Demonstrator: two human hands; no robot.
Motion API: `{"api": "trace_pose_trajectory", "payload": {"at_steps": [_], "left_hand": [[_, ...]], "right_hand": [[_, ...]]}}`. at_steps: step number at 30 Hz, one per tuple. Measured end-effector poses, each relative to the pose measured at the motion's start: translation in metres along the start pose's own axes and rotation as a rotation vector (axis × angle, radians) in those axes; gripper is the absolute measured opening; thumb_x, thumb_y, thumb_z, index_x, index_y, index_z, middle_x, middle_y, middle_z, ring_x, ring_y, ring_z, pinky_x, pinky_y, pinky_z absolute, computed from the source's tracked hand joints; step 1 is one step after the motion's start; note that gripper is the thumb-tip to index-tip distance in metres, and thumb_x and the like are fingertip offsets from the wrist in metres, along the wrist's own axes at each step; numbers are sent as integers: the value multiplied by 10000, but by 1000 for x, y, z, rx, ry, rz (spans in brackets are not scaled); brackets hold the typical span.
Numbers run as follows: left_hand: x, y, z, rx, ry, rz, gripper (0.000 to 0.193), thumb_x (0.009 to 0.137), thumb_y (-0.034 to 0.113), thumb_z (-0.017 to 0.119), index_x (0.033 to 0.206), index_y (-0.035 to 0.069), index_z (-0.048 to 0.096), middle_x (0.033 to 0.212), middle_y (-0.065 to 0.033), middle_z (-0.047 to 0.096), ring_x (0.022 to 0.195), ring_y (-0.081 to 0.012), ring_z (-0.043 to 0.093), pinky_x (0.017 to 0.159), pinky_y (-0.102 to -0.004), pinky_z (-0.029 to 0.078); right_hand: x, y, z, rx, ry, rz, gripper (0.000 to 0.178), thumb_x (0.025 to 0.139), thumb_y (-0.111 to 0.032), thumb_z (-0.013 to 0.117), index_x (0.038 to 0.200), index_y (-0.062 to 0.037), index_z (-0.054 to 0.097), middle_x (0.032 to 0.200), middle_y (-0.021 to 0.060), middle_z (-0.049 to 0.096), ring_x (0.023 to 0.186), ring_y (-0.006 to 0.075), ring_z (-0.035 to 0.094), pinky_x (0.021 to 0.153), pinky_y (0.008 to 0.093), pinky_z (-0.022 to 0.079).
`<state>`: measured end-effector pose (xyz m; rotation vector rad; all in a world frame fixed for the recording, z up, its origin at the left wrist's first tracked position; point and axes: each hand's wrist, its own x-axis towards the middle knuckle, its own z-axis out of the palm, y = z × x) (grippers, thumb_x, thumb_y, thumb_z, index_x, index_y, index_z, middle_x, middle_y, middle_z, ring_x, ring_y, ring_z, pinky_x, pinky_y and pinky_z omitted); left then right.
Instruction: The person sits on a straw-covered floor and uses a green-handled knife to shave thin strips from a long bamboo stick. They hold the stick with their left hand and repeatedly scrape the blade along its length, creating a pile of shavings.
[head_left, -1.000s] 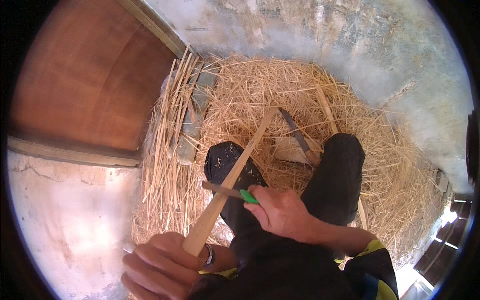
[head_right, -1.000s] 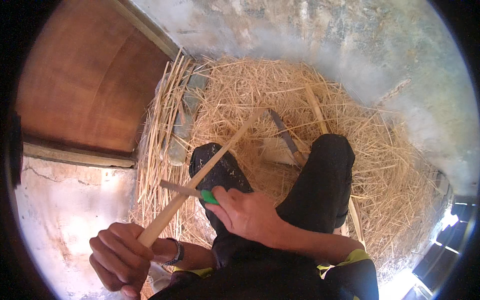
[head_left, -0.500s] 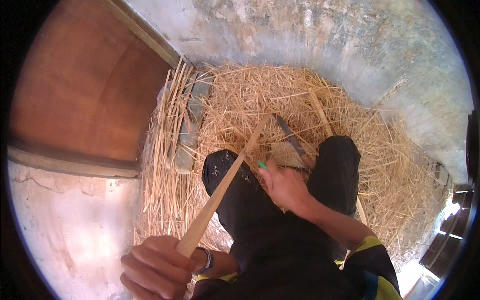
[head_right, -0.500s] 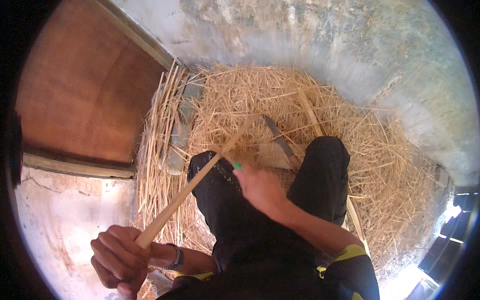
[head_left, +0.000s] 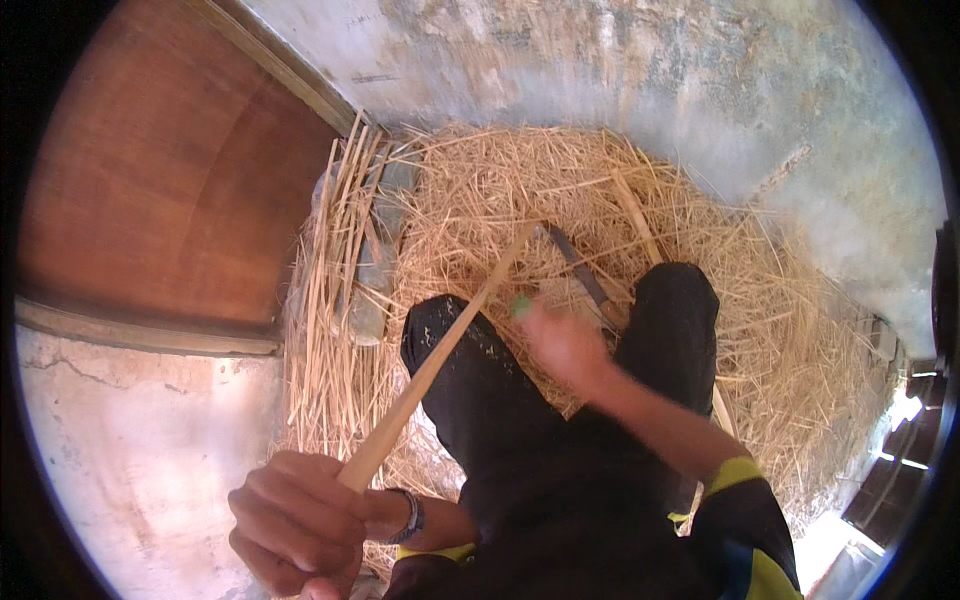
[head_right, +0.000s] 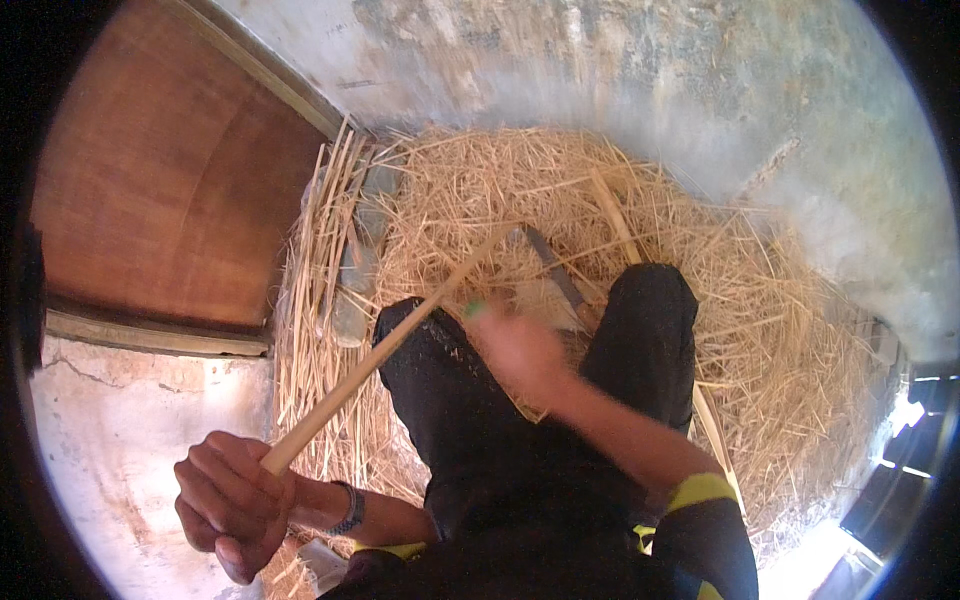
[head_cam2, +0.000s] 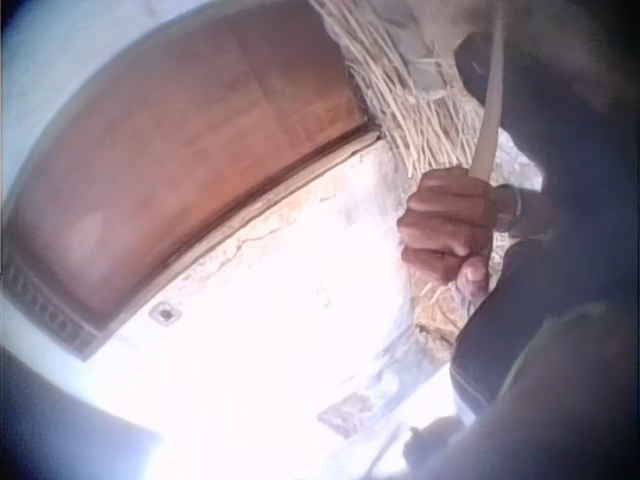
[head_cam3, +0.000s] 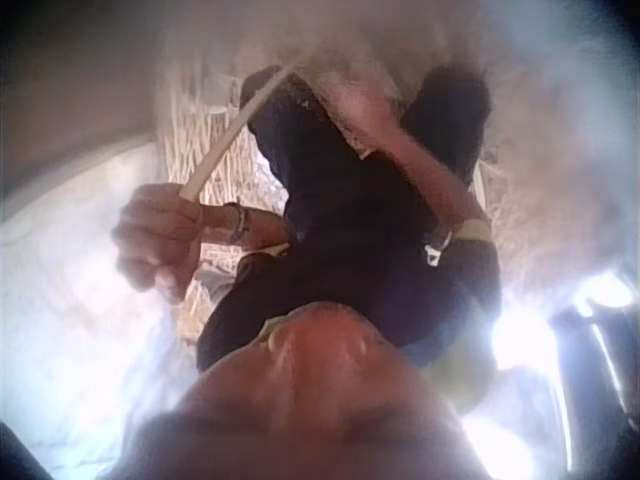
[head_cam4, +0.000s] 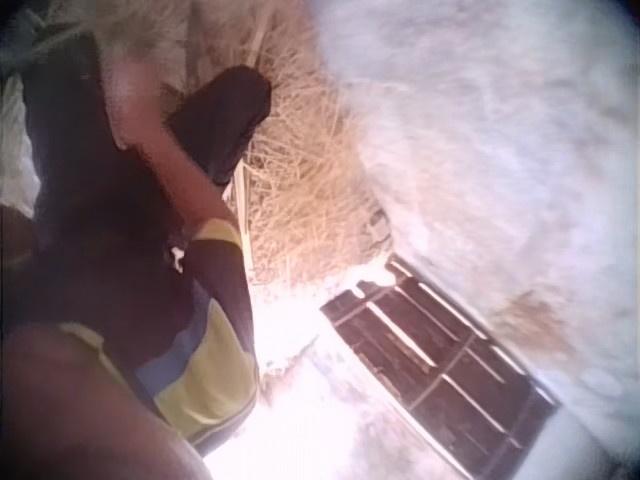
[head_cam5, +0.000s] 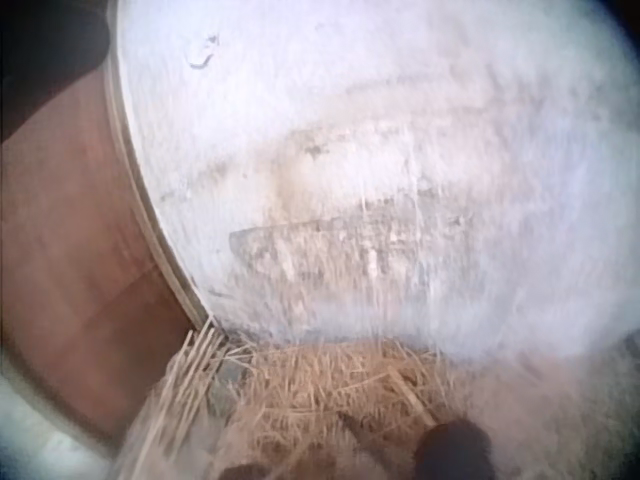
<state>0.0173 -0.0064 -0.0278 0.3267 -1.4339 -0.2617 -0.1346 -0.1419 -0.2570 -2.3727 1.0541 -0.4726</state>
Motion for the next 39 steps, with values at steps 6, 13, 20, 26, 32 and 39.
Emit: {"api": "trace_pose_trajectory", "payload": {"at_steps": [6, 13, 20, 26, 32, 39], "left_hand": [[-8, 4, 14, 78, 306, -40, 363, 739, 211, 593, 528, 190, 298, 388, 82, 286, 308, -49, 247, 372, -182, 207], [1, -5, 39, 259, 278, -14, 387, 880, 183, 458, 540, 181, 274, 396, 58, 241, 328, -53, 208, 400, -219, 204], [-7, 5, 39, 322, 444, 4, 391, 908, 153, 399, 565, 181, 214, 472, 35, 210, 409, -77, 162, 442, -255, 190], [-8, 0, 58, 449, 522, -40, 375, 915, 150, 420, 589, 169, 234, 487, 37, 187, 436, -77, 160, 449, -262, 166], [-3, 6, 38, 576, 777, -14, 342, 910, 117, 439, 619, 155, 264, 539, 42, 168, 468, -67, 141, 459, -257, 133], [2, -7, 53, 715, 963, 51, 318, 913, 128, 443, 651, 148, 265, 536, 42, 158, 467, -65, 143, 465, -258, 138]], "right_hand": [[-11, 25, -19, 113, 19, 131, 369, 978, -322, 402, 1114, 5, 504, 719, 216, 595, 659, 369, 612, 565, 474, 451], [-39, -98, -82, 674, 1, -232, 269, 955, -294, 452, 1036, -38, 464, 657, 218, 580, 610, 414, 599, 509, 496, 461], [-34, -67, -57, 352, -89, -3, 259, 951, -295, 466, 970, -36, 469, 574, 196, 564, 531, 393, 587, 469, 500, 447], [-21, -70, -43, 351, 20, -71, 204, 904, -210, 557, 945, -20, 493, 632, 192, 574, 576, 379, 596, 506, 451, 473], [-28, -91, -63, 502, 108, -202, 214, 920, -225, 533, 934, -18, 483, 572, 194, 555, 537, 388, 587, 484, 458, 471], [-20, -51, -35, 208, 47, -130, 272, 937, -299, 488, 945, -30, 527, 565, 160, 583, 468, 367, 584, 417, 460, 474]]}}
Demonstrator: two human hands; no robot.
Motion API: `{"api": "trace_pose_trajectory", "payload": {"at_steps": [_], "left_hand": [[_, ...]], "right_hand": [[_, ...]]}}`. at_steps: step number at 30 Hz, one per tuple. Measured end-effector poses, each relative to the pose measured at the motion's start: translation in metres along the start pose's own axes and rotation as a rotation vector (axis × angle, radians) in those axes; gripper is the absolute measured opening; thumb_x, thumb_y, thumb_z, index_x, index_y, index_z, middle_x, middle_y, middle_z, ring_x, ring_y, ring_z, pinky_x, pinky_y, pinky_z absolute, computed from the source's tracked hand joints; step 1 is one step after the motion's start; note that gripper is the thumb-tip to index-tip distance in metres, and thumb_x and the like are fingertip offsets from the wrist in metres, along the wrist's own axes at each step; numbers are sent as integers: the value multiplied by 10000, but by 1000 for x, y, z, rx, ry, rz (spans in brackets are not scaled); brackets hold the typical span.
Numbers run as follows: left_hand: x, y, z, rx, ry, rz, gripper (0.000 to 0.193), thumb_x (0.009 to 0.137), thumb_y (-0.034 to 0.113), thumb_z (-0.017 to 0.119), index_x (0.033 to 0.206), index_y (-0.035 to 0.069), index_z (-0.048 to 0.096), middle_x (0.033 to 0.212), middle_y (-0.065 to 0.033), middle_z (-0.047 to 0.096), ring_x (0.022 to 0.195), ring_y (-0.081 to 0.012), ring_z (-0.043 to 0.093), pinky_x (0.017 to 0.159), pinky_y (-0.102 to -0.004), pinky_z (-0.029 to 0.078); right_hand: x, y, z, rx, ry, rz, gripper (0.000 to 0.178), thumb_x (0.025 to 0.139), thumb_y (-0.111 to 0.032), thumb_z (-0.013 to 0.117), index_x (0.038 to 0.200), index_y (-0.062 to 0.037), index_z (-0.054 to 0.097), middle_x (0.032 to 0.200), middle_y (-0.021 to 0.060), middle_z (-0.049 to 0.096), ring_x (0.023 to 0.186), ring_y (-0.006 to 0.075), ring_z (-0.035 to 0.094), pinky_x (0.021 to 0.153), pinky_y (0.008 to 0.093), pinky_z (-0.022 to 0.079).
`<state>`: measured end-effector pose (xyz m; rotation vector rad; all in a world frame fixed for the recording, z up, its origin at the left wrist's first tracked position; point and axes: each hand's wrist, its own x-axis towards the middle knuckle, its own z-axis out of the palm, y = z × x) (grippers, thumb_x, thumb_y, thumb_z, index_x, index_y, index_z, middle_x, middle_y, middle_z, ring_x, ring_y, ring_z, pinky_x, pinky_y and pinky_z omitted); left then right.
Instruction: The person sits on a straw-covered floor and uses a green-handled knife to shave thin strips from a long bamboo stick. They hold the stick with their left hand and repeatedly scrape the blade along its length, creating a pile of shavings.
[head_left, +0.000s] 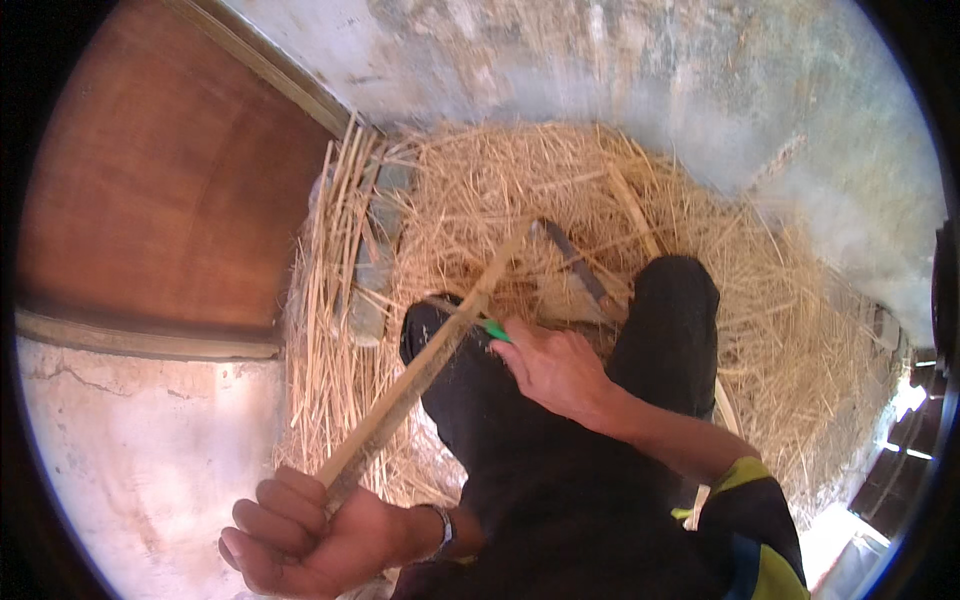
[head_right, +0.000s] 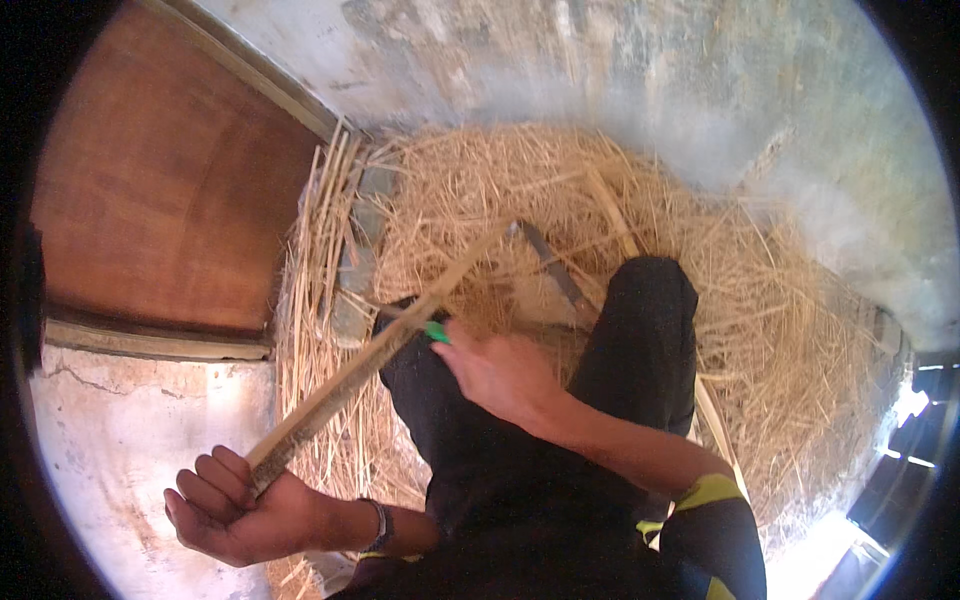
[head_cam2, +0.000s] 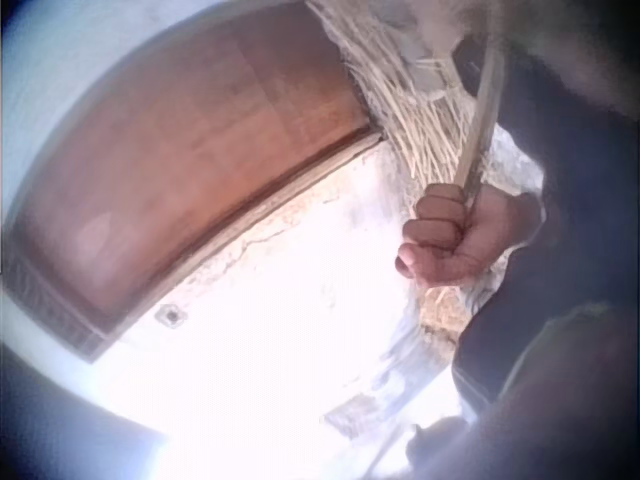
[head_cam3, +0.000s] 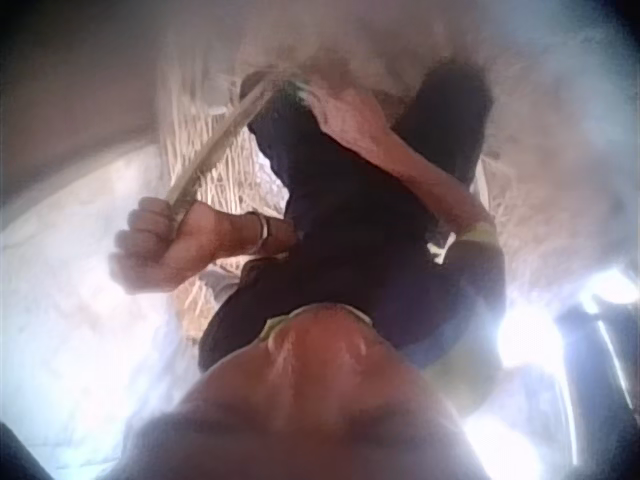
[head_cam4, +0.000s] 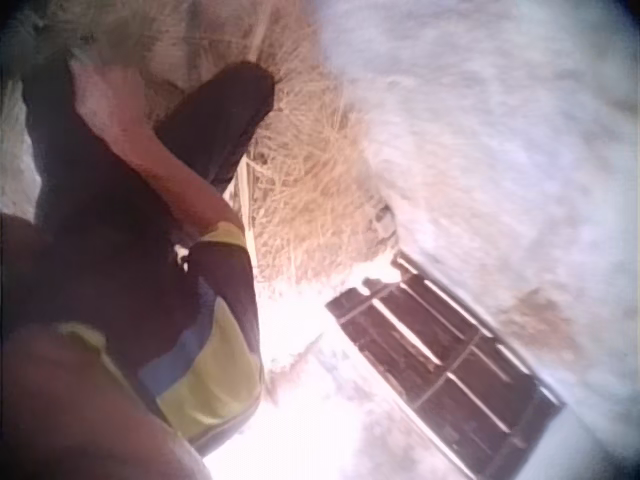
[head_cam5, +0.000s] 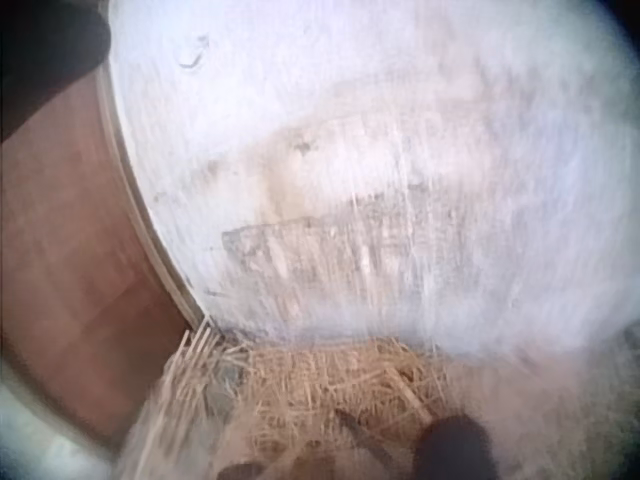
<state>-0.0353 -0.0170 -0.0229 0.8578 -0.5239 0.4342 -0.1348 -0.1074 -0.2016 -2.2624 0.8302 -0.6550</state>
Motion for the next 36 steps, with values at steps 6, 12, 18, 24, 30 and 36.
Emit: {"api": "trace_pose_trajectory", "payload": {"at_steps": [6, 12, 18, 24, 30, 36], "left_hand": [[0, -1, 5, -74, -68, -53, 326, 918, 141, 446, 652, 153, 258, 540, 42, 153, 465, -66, 138, 461, -257, 136], [5, -2, -2, -70, -49, 21, 351, 925, 143, 433, 636, 154, 234, 542, 36, 160, 464, -64, 134, 459, -252, 119], [-6, 3, 19, -5, 36, 7, 334, 911, 130, 444, 630, 142, 263, 547, 39, 156, 460, -67, 140, 460, -257, 133], [-6, -1, 5, -35, -59, 39, 267, 907, 128, 436, 658, 108, 341, 562, 33, 164, 474, -66, 158, 471, -251, 142], [-7, 0, 23, 80, 131, 79, 276, 918, 132, 429, 654, 98, 357, 567, 33, 170, 474, -68, 155, 470, -253, 136], [1, -2, -13, -128, -186, 7, 311, 912, 127, 443, 625, 134, 321, 563, 36, 165, 471, -71, 153, 469, -257, 134]], "right_hand": [[-5, 111, 25, -288, -252, 261, 233, 940, -263, 470, 1022, -55, 536, 709, 199, 604, 609, 376, 609, 530, 448, 489], [5, 22, -6, 23, 23, 78, 257, 941, -264, 470, 1019, -28, 534, 658, 203, 588, 581, 396, 584, 510, 452, 481], [1, 111, 34, -255, -116, 218, 211, 922, -224, 515, 974, -20, 518, 649, 204, 580, 566, 394, 578, 494, 457, 460], [9, 20, -9, 4, -79, 153, 220, 930, -220, 491, 1026, -28, 538, 647, 199, 588, 559, 379, 586, 494, 462, 461], [6, 78, 22, -178, -130, 138, 233, 938, -255, 477, 1006, -38, 527, 610, 193, 577, 558, 390, 592, 500, 483, 466], [13, 23, -2, 12, -35, 98, 232, 927, -243, 488, 991, -27, 546, 609, 185, 585, 573, 376, 604, 510, 481, 475]]}}
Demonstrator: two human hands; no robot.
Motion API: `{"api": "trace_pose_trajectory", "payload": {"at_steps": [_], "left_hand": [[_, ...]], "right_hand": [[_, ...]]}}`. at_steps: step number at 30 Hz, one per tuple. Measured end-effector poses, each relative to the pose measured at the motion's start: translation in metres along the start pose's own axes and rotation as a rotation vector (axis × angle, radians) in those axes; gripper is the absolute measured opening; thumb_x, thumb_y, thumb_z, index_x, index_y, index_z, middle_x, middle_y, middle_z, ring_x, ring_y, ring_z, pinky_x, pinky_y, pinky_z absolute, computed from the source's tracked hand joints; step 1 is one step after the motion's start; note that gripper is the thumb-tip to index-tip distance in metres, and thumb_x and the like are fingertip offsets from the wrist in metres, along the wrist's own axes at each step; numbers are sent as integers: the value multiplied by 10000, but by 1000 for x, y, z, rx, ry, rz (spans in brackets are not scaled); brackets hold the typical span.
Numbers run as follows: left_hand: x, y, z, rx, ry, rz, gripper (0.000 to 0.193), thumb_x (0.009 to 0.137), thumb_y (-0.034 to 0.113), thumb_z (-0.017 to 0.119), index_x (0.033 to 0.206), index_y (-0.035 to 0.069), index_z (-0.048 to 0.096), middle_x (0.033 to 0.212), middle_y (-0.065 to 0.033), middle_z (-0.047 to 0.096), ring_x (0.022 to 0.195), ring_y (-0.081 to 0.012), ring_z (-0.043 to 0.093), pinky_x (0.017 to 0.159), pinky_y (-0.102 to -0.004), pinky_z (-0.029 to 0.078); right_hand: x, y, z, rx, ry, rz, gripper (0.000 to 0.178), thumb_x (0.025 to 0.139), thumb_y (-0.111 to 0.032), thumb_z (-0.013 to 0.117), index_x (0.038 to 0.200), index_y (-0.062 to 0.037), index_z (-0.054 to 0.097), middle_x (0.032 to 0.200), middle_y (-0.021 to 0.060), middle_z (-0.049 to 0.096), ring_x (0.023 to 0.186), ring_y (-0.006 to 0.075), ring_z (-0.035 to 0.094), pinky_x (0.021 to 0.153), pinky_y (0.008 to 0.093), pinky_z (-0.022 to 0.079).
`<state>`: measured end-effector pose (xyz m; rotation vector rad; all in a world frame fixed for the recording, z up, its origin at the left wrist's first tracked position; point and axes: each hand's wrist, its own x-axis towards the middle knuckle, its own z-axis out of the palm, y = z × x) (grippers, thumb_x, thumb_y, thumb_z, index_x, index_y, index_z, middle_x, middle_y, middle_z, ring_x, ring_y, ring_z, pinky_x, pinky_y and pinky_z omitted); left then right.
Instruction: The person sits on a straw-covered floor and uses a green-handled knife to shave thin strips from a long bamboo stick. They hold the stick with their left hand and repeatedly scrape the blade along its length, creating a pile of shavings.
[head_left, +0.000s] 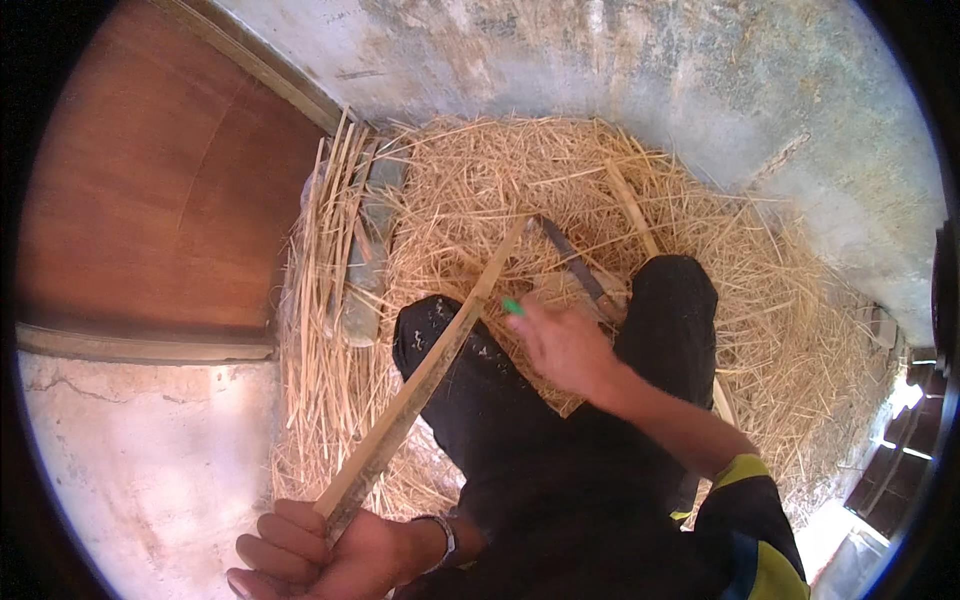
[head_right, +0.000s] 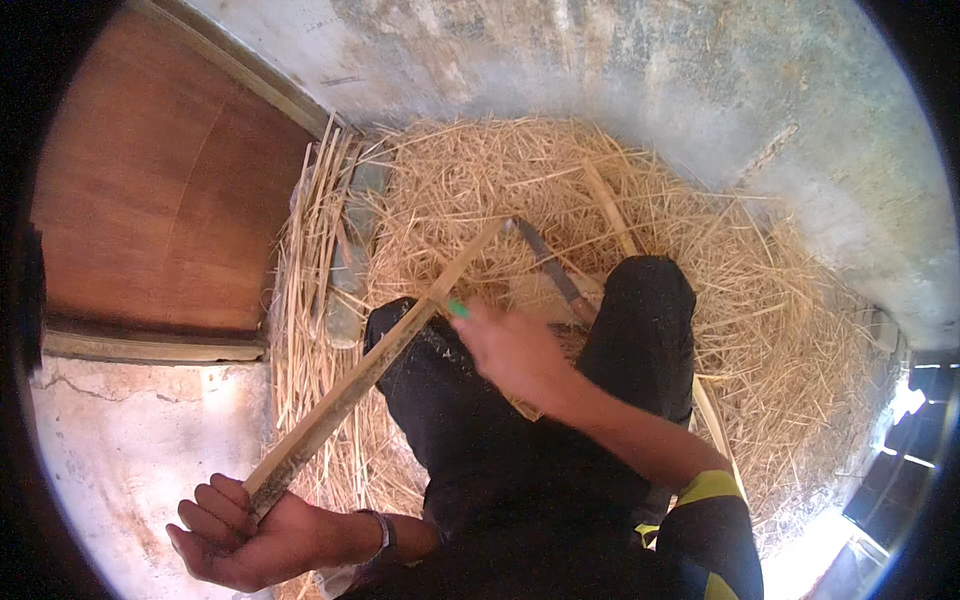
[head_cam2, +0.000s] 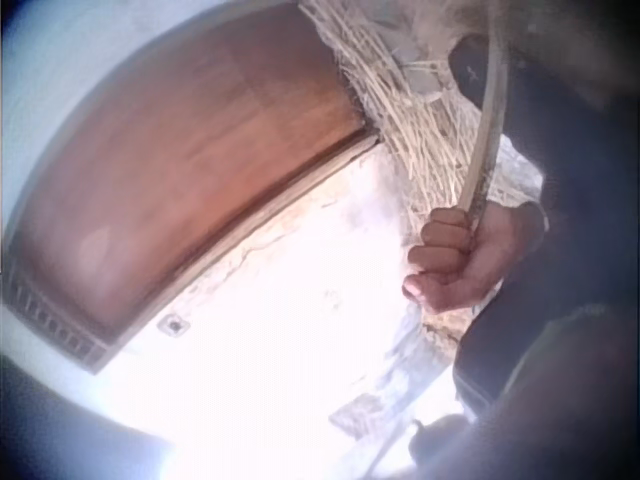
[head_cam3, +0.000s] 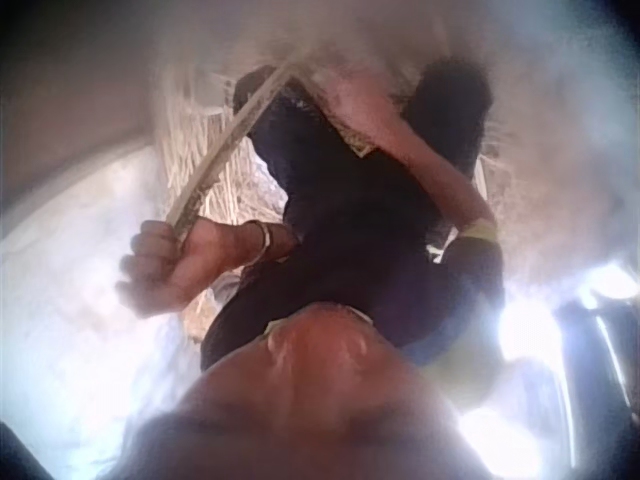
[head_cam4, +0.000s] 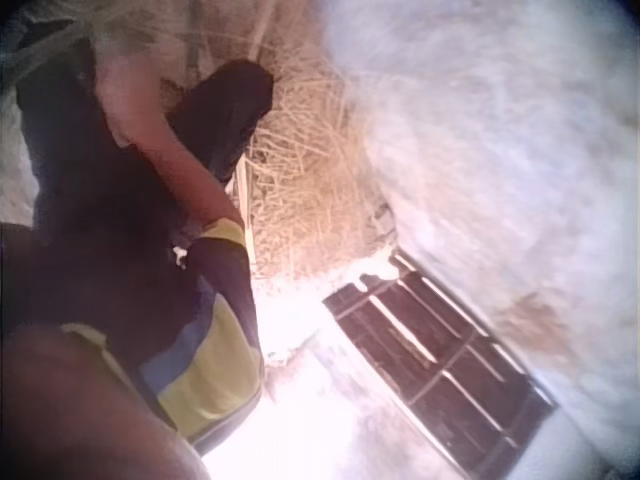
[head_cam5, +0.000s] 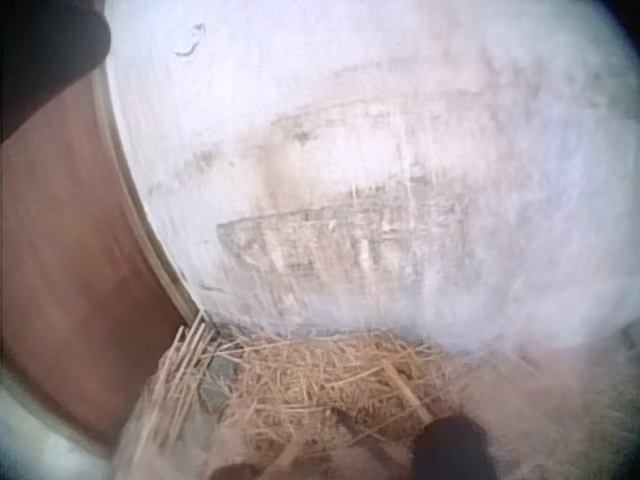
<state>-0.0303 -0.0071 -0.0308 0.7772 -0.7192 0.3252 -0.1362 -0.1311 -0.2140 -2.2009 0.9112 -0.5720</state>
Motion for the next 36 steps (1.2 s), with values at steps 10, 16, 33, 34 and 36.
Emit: {"api": "trace_pose_trajectory", "payload": {"at_steps": [10, 16, 33, 34, 36], "left_hand": [[11, -5, 20, 191, 309, 25, 378, 911, 147, 450, 597, 168, 241, 548, 41, 145, 477, -67, 143, 474, -259, 125], [6, -4, 21, 195, 309, 32, 372, 931, 149, 441, 605, 155, 262, 537, 42, 160, 471, -66, 143, 471, -257, 128], [9, 1, -1, 39, 93, -19, 376, 904, 161, 466, 591, 166, 258, 528, 39, 165, 450, -68, 136, 463, -262, 131], [9, 1, -2, 36, 96, -30, 383, 904, 161, 467, 588, 168, 251, 527, 39, 164, 450, -68, 134, 463, -263, 130], [11, 0, -2, 29, 101, -51, 397, 905, 161, 469, 582, 173, 239, 525, 39, 161, 448, -70, 130, 463, -264, 128]], "right_hand": [[12, 22, 9, -16, -25, 167, 271, 945, -287, 462, 988, -23, 510, 588, 219, 562, 554, 413, 580, 504, 516, 452], [-25, -89, -47, 466, -224, -56, 252, 930, -217, 514, 1070, -16, 457, 699, 216, 579, 664, 389, 606, 560, 438, 464], [-12, -85, -36, 98, -223, -45, 253, 929, -264, 513, 958, -15, 488, 557, 192, 551, 529, 387, 581, 469, 470, 459], [-9, -88, -40, 81, -237, -54, 254, 929, -264, 512, 964, -12, 494, 562, 195, 557, 533, 387, 586, 470, 468, 462], [-13, -88, -35, 160, -106, -144, 249, 936, -255, 499, 964, -8, 500, 561, 201, 560, 538, 391, 591, 473, 473, 465]]}}
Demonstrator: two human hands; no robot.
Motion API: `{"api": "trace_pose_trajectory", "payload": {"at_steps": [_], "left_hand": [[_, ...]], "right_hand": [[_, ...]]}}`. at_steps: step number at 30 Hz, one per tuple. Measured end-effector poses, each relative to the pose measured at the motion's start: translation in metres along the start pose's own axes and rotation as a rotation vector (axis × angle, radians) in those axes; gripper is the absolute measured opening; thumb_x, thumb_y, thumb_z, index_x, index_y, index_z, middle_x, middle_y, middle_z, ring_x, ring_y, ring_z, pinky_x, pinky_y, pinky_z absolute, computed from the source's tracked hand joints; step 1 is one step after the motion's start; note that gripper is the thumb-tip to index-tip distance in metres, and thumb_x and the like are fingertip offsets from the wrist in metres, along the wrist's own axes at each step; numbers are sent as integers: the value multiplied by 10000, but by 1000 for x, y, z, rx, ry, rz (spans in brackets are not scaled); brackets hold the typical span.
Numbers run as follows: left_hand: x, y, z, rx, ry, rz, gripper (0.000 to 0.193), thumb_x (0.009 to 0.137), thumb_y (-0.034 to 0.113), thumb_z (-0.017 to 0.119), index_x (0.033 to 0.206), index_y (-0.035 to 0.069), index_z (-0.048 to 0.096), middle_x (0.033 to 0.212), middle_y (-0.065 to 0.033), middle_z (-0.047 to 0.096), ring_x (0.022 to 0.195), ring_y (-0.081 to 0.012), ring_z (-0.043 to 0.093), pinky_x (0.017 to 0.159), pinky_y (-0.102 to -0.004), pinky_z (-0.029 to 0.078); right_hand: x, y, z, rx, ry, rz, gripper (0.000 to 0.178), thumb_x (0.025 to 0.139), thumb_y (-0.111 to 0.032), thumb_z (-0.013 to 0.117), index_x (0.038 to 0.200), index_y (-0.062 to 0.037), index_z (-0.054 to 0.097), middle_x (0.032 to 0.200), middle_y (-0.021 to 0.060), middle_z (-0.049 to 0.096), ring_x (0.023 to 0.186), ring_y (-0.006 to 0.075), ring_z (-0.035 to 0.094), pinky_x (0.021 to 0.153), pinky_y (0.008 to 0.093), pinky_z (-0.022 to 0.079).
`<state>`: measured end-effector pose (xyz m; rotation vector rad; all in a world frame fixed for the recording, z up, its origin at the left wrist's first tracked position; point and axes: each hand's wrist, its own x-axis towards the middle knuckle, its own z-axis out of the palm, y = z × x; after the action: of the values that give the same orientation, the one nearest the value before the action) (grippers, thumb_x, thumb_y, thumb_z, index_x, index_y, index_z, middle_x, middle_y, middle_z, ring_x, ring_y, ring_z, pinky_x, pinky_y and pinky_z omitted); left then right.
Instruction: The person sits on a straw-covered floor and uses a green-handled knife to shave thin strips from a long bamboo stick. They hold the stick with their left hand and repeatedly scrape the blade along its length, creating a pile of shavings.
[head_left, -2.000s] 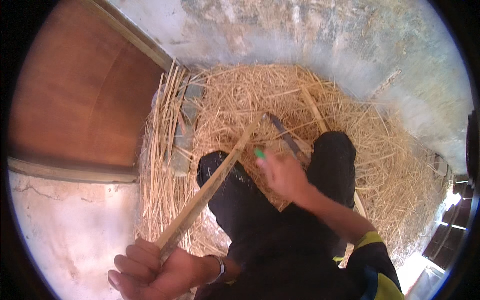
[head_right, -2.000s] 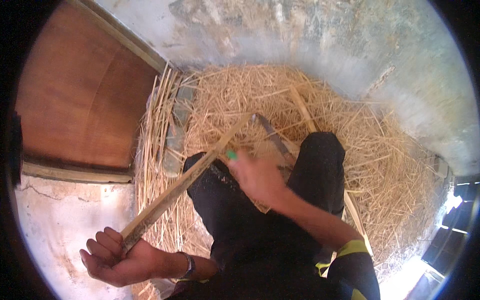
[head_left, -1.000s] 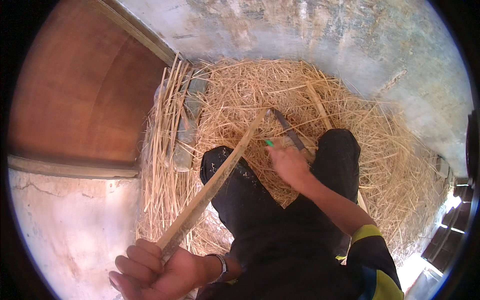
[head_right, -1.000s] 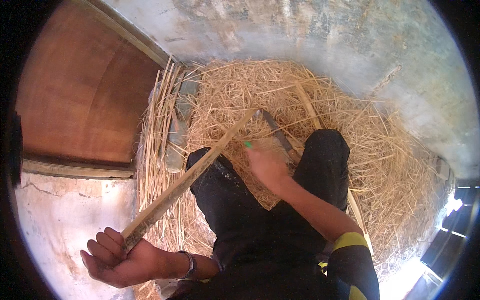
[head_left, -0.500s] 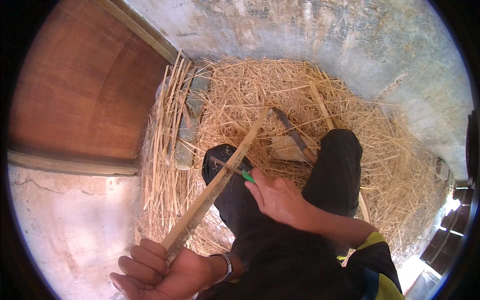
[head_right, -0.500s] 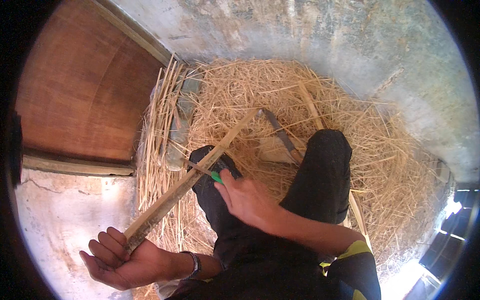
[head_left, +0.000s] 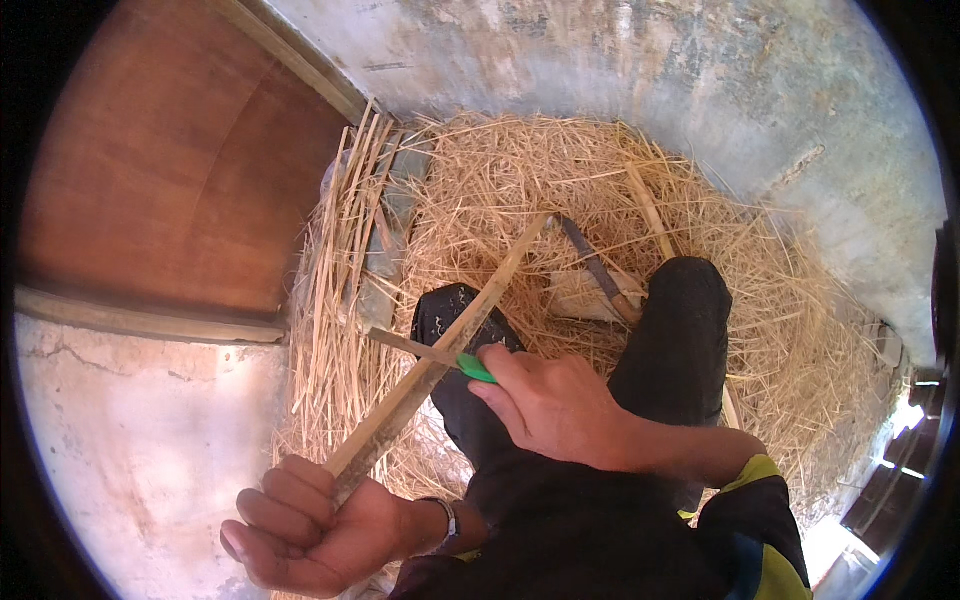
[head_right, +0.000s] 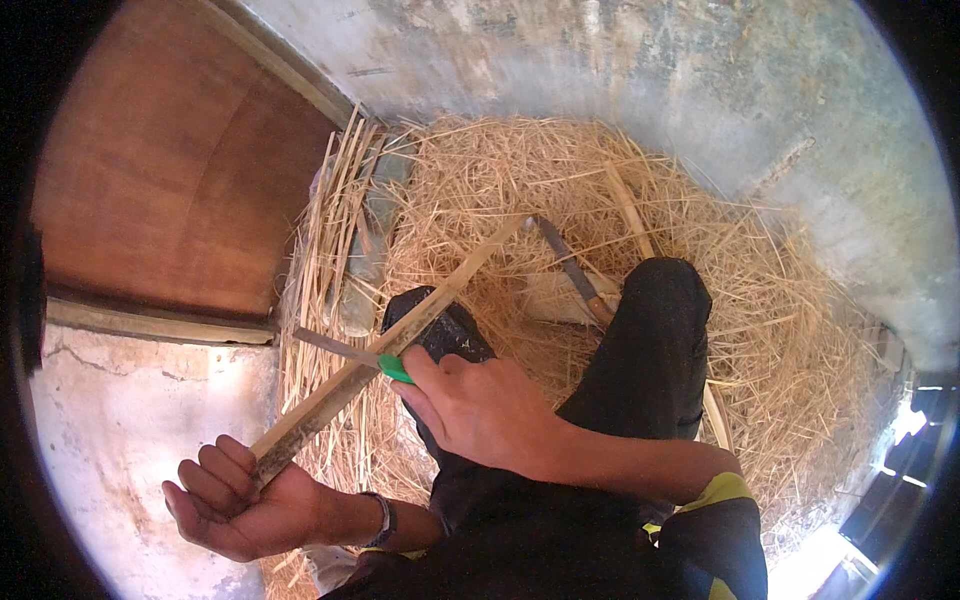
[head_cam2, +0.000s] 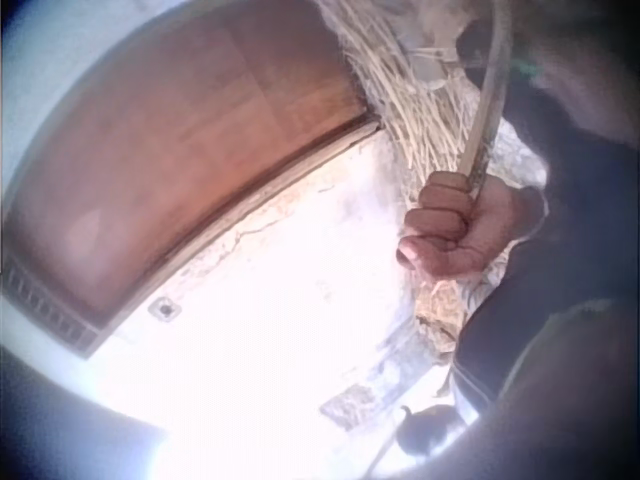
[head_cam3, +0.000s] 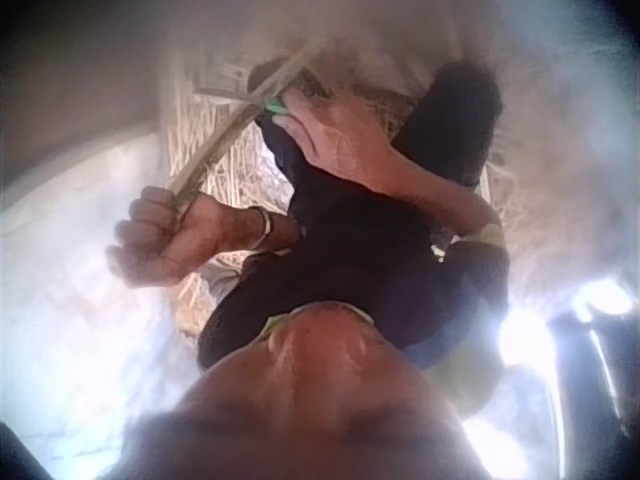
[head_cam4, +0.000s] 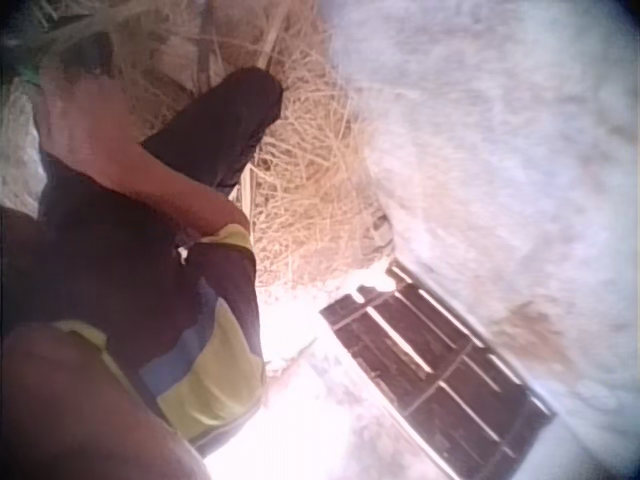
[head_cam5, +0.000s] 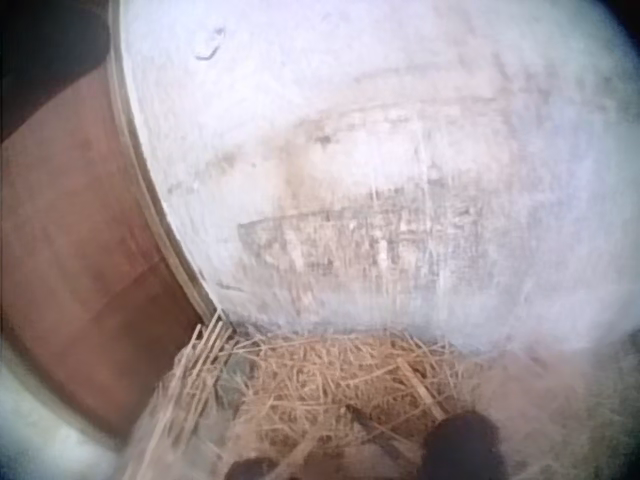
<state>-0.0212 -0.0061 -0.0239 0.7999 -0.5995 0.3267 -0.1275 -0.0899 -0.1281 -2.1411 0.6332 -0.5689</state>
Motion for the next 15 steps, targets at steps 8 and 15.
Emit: {"api": "trace_pose_trajectory", "payload": {"at_steps": [8, 15], "left_hand": [[-11, 1, 7, 89, 78, 57, 415, 912, 160, 460, 583, 185, 208, 513, 40, 150, 431, -70, 136, 446, -257, 126], [0, 9, -8, -94, -179, -20, 358, 912, 139, 449, 610, 160, 257, 510, 40, 162, 429, -66, 135, 442, -260, 134]], "right_hand": [[-1, 29, -3, -59, -8, 125, 207, 906, -220, 553, 923, -20, 504, 662, 204, 591, 589, 374, 606, 497, 465, 460], [-4, 5, 2, -106, -139, 138, 245, 893, -251, 581, 971, -31, 506, 599, 149, 574, 527, 346, 593, 459, 425, 467]]}}
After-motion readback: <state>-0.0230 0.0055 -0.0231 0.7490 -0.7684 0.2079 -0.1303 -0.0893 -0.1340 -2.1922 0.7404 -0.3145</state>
